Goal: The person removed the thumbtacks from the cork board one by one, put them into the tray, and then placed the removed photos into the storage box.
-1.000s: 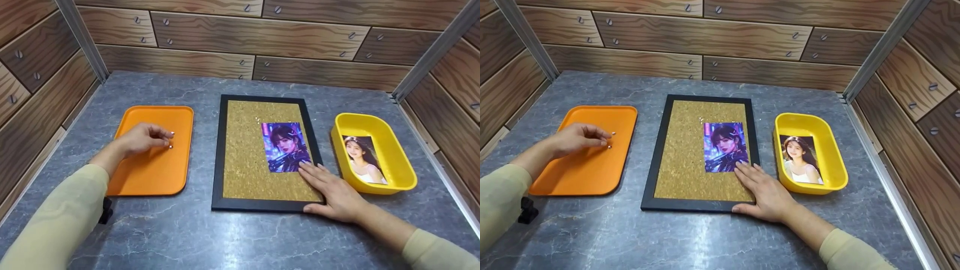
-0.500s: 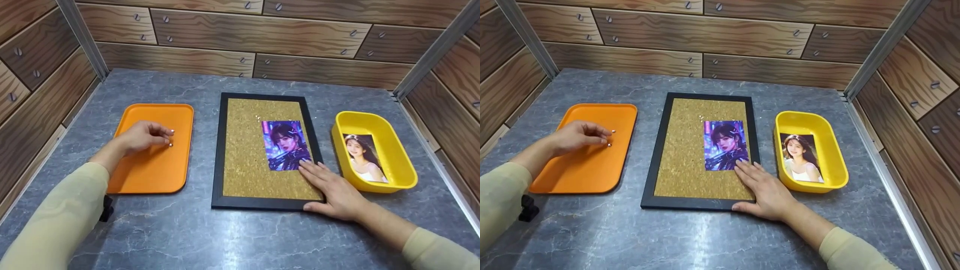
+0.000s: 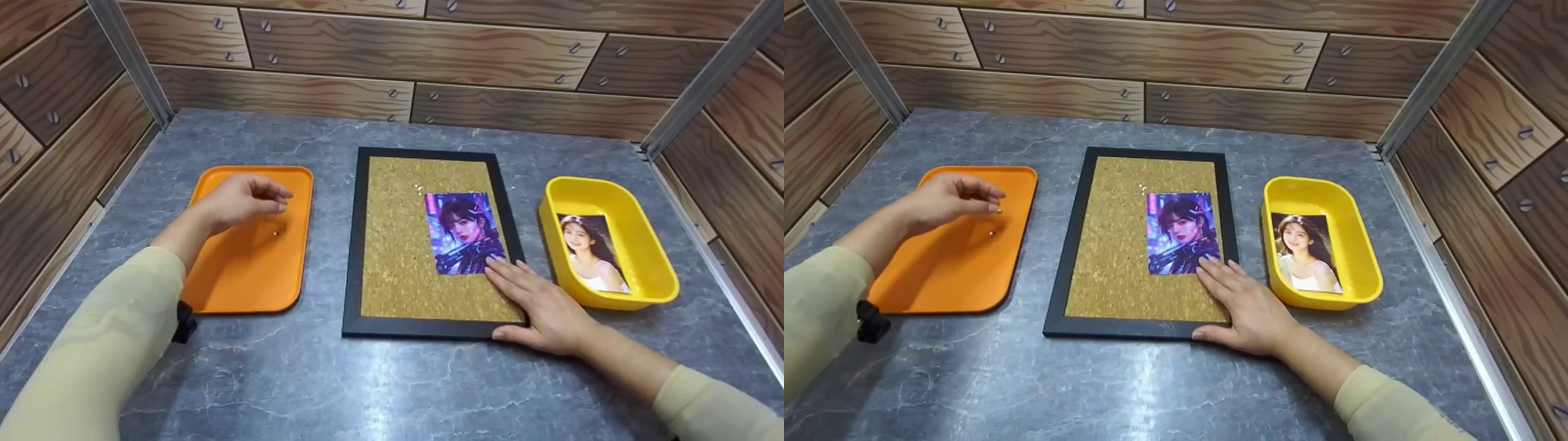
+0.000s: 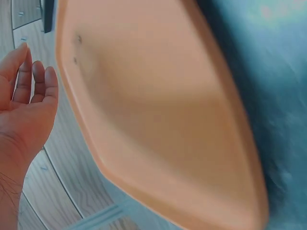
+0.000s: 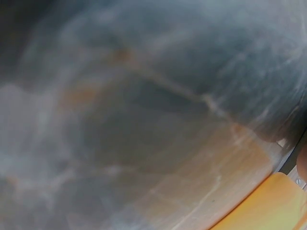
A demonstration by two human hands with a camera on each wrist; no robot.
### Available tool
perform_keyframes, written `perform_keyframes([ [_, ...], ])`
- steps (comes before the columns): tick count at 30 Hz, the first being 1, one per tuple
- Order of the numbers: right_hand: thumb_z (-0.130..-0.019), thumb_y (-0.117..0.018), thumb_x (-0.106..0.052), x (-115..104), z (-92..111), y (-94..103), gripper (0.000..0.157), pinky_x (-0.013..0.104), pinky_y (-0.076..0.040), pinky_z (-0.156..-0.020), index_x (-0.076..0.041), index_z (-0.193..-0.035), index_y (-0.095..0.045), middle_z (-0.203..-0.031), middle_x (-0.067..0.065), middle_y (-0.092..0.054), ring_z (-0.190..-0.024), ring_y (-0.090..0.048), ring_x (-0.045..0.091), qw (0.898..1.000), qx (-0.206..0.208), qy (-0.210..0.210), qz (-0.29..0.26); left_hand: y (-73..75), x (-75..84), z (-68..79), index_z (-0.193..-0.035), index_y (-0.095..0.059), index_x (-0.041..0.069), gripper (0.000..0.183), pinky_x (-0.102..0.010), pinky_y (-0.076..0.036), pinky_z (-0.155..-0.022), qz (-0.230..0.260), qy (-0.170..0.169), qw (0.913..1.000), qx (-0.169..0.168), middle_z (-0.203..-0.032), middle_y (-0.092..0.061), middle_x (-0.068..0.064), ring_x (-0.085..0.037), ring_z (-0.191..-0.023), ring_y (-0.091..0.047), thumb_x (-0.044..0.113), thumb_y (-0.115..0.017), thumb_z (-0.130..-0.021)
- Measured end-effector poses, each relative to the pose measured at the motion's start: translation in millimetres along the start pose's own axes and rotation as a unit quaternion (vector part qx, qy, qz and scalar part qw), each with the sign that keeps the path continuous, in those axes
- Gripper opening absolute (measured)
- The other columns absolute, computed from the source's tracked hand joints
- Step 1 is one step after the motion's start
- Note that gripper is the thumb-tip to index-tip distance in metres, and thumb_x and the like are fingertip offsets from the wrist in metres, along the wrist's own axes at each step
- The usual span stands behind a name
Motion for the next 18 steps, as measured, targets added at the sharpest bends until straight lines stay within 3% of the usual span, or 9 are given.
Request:
perform_keyframes([
  [3,-0.092,-0.076,-0.058,-0.6,-0.2,-0.5,0.098,0.032,-0.010,-0.130,-0.006,-0.165,-0.037,-0.171,0.014,-0.033,-0.156,-0.033,0.035,1.000,-0.003,-0.005,-0.002,-3.9,8.8,-3.8,-0.138,-0.066,-0.003,0.038,-0.037,-0.057,-0.101,-0.001,-0.004,1.0000,0.004,-0.127,-0.068,-0.016,-0.016,-0.108,-0.066,0.010,-0.071,-0.103],
  [8,-0.092,-0.076,-0.059,0.1,-0.3,0.0,0.097,0.032,-0.010,-0.130,-0.006,-0.165,-0.037,-0.172,0.012,-0.032,-0.156,-0.033,0.035,1.000,-0.004,-0.009,0.001,-13.1,23.6,-15.2,-0.135,-0.069,0.001,0.037,-0.029,-0.055,-0.094,-0.005,-0.030,0.9994,0.014,-0.123,-0.069,-0.011,-0.018,-0.107,-0.062,0.014,-0.074,-0.101],
  [13,-0.092,-0.076,-0.060,1.0,0.2,0.5,0.098,0.035,-0.013,-0.130,-0.006,-0.164,-0.038,-0.172,0.012,-0.033,-0.155,-0.034,0.035,1.000,0.000,-0.009,0.005,-24.1,38.9,-27.0,-0.131,-0.072,0.005,0.031,-0.024,-0.053,-0.085,-0.001,-0.053,0.9984,0.018,-0.123,-0.071,-0.010,-0.019,-0.109,-0.063,0.014,-0.074,-0.101],
  [18,-0.091,-0.076,-0.060,1.0,0.0,-0.7,0.099,0.038,-0.014,-0.130,-0.006,-0.164,-0.038,-0.172,0.012,-0.032,-0.156,-0.033,0.035,1.000,0.001,-0.010,0.000,-34.8,52.6,-36.7,-0.130,-0.072,0.003,0.030,-0.025,-0.054,-0.088,0.006,-0.071,0.9974,0.015,-0.126,-0.070,-0.015,-0.021,-0.111,-0.064,0.012,-0.074,-0.102],
])
Point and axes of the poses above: each hand's wrist, its own z-axis away from the middle knuckle, its own y-axis out of the back of the hand, x = y × z, the point moved 6 cm from there along -z, towards the middle knuckle
